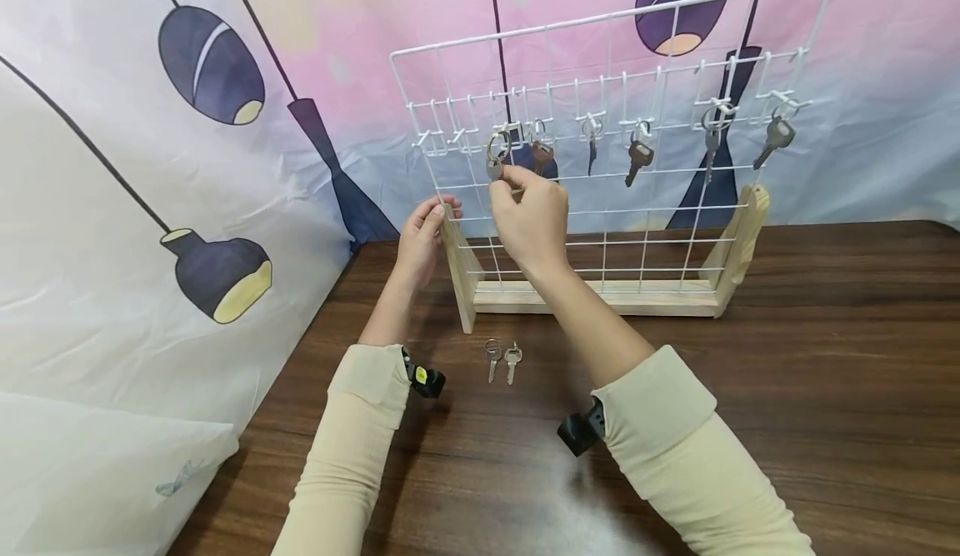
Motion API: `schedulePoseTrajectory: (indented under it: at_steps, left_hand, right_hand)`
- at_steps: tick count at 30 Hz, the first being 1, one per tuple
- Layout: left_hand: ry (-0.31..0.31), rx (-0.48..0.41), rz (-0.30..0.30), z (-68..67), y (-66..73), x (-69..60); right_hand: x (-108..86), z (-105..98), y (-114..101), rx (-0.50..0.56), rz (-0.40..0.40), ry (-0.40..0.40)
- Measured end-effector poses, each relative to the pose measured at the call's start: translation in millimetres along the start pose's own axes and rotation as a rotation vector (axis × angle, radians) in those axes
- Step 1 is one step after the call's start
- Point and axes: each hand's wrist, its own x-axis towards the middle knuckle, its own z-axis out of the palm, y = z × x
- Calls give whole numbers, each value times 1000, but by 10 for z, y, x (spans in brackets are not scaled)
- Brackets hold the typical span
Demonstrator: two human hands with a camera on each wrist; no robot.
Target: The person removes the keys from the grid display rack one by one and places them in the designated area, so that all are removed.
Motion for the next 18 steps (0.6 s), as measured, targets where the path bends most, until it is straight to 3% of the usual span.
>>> schedulePoseTrajectory:
  at_steps: [7,18]
  left_hand:
    - [-5,-1,-7,-11,1,-7]
    - [-7,-12,-5,-5,-7,-7]
  right_hand:
    - [-48,-15,-29,120,-19,-21]
    - [-93,-154,-81,92,-66,12]
